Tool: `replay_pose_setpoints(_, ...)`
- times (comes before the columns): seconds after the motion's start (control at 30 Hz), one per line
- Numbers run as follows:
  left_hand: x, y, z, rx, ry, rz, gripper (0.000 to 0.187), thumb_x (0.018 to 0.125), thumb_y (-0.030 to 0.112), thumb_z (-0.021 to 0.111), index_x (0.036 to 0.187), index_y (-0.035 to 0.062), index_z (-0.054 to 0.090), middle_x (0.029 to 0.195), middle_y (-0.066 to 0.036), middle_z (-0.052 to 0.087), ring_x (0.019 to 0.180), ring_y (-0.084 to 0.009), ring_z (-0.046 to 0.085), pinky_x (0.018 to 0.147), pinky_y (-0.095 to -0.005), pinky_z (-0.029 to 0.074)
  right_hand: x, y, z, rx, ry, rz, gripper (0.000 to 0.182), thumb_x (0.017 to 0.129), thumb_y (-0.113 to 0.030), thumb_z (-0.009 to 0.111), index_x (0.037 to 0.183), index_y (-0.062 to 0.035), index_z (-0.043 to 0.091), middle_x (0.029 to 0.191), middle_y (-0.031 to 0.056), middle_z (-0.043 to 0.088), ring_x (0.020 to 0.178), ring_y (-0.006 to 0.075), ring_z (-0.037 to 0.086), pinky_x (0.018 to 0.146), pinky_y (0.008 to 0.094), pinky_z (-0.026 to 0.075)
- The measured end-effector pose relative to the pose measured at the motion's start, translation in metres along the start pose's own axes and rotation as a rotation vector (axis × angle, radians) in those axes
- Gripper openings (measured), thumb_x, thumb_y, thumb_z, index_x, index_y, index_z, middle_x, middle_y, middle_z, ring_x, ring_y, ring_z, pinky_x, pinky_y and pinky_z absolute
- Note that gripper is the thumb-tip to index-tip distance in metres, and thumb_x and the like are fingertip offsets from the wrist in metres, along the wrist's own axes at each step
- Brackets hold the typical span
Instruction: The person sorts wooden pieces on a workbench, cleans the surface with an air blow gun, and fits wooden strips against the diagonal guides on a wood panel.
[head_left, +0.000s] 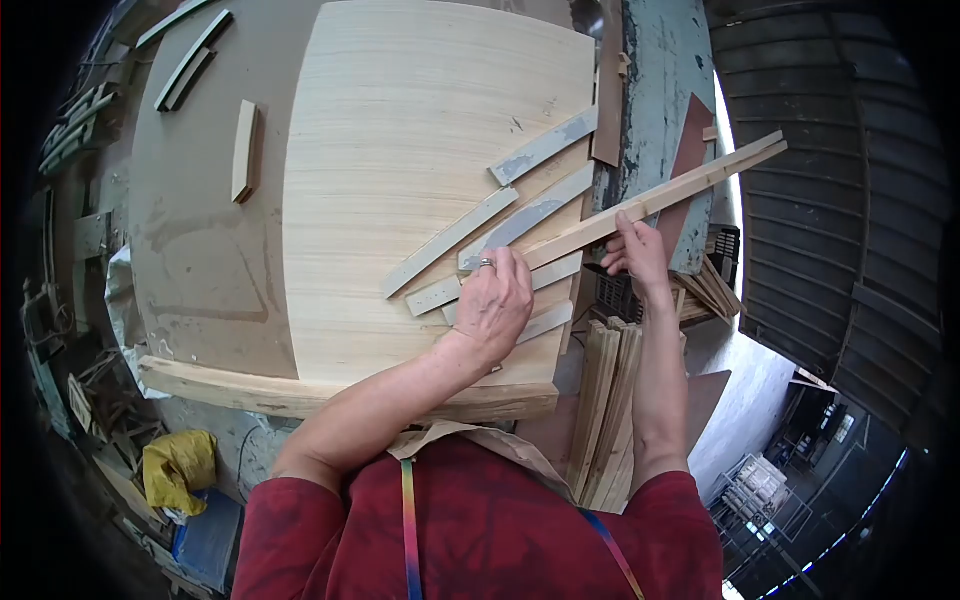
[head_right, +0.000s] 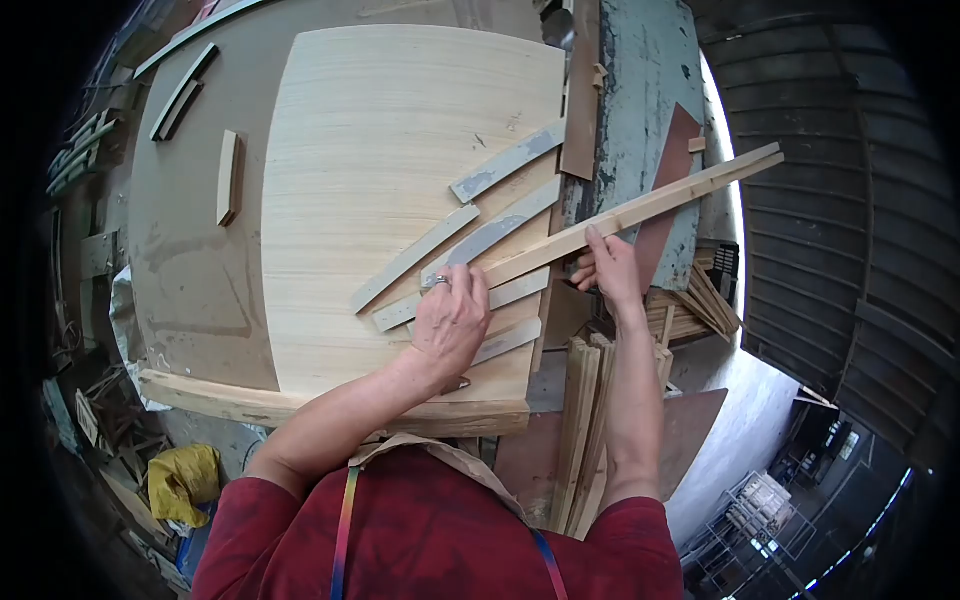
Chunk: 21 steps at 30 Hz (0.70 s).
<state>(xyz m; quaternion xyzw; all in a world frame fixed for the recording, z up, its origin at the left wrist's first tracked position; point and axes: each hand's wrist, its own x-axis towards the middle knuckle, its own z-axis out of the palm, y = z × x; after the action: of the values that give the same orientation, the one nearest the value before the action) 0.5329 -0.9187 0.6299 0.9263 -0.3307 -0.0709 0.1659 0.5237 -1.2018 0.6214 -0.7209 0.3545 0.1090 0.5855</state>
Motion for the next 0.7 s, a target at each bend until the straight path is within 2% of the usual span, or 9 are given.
replay_pose_setpoints(0.07,-0.001,-0.005,-0.001,-0.075,-0.051,-0.01,0.043,0.083,0.017,0.073,0.114,-0.0092,0.06,0.101,-0.021,0.058,0.096,-0.0339,0.063,0.078,-0.0392,0.055,-0.012,-0.022,-0.014,-0.793,0.097,-0.046,0.022,0.096,-0.022,0.076,0.108,-0.0053,0.068,0.098,0.0073,0.073,0.085,0.0203,0.071,0.071,0.036,0.061)
replay_pose_setpoints(0.1,0.001,-0.006,-0.001,-0.111,-0.076,-0.02,0.044,0.082,0.018,0.076,0.113,-0.008,0.06,0.103,-0.022,0.057,0.096,-0.0345,0.063,0.078,-0.0396,0.056,-0.015,-0.035,-0.018,-0.8,0.121,-0.035,0.022,0.096,-0.022,0.076,0.108,-0.0053,0.068,0.098,0.0073,0.073,0.085,0.0203,0.071,0.071,0.036,0.061)
replay_pose_setpoints(0.2,0.005,-0.004,-0.006,-0.093,-0.002,0.006,0.03,0.084,0.009,0.066,0.108,-0.0083,0.062,0.097,-0.019,0.057,0.092,-0.0314,0.064,0.073,-0.0356,0.056,-0.015,-0.06,-0.015,-1.274,0.15,-1.059,0.023,0.084,-0.016,0.079,0.105,-0.0086,0.071,0.1,0.0051,0.072,0.094,0.0225,0.068,0.081,0.0375,0.056)
replay_pose_setpoints(0.27,0.002,-0.006,-0.009,-0.08,0.03,0.014,0.025,0.084,0.004,0.06,0.106,-0.0084,0.063,0.095,-0.018,0.057,0.09,-0.0299,0.065,0.07,-0.0336,0.056,0.0,-0.048,-0.021,-1.293,0.054,-1.062,0.024,0.083,-0.015,0.078,0.105,-0.0083,0.071,0.101,0.0043,0.071,0.096,0.0234,0.068,0.084,0.0384,0.056)
replay_pose_setpoints(0.33,0.001,-0.007,-0.011,-0.062,-0.018,-0.011,0.024,0.084,0.007,0.064,0.104,-0.0061,0.062,0.096,-0.018,0.056,0.09,-0.0299,0.065,0.07,-0.0346,0.056,0.016,-0.044,-0.025,-1.326,-0.138,-1.088,0.027,0.079,-0.012,0.077,0.105,-0.0077,0.072,0.103,0.0026,0.071,0.101,0.0251,0.066,0.089,0.04,0.054)
replay_pose_setpoints(0.4,0.005,-0.003,-0.011,-0.085,-0.025,0.013,0.023,0.084,0.008,0.066,0.104,-0.0049,0.062,0.097,-0.018,0.056,0.089,-0.0298,0.065,0.07,-0.0351,0.056,0.021,-0.044,-0.03,-1.373,-0.184,-1.066,0.026,0.081,-0.012,0.075,0.106,-0.0076,0.072,0.103,0.0025,0.071,0.1,0.024,0.066,0.086,0.0392,0.055)
replay_pose_setpoints(0.5,0.004,-0.005,-0.015,-0.214,-0.157,-0.079,0.053,0.078,0.022,0.085,0.116,-0.0019,0.058,0.108,-0.02,0.055,0.103,-0.0375,0.063,0.078,-0.0407,0.055,0.02,-0.051,-0.039,-1.419,-0.264,-1.047,0.024,0.083,-0.011,0.072,0.106,-0.0071,0.071,0.101,0.0027,0.071,0.097,0.0227,0.067,0.082,0.0382,0.056)
replay_pose_setpoints(0.63,0.006,-0.006,-0.018,-0.151,-0.12,-0.049,0.039,0.082,0.02,0.077,0.109,-0.0021,0.061,0.102,-0.017,0.055,0.089,-0.03,0.064,0.073,-0.035,0.055,0.022,-0.052,-0.034,-1.38,-0.347,-1.1,0.022,0.084,-0.011,0.07,0.106,-0.0066,0.071,0.099,0.0034,0.071,0.095,0.0223,0.067,0.078,0.0373,0.056)
replay_pose_setpoints(0.7,0.002,-0.007,-0.016,-0.137,-0.098,-0.046,0.038,0.083,0.019,0.075,0.111,-0.0031,0.061,0.101,-0.017,0.055,0.09,-0.0298,0.064,0.072,-0.0347,0.055,0.023,-0.05,-0.03,-1.37,-0.335,-1.104,0.021,0.084,-0.011,0.069,0.105,-0.0068,0.071,0.1,0.0036,0.072,0.094,0.0219,0.068,0.075,0.0367,0.056)
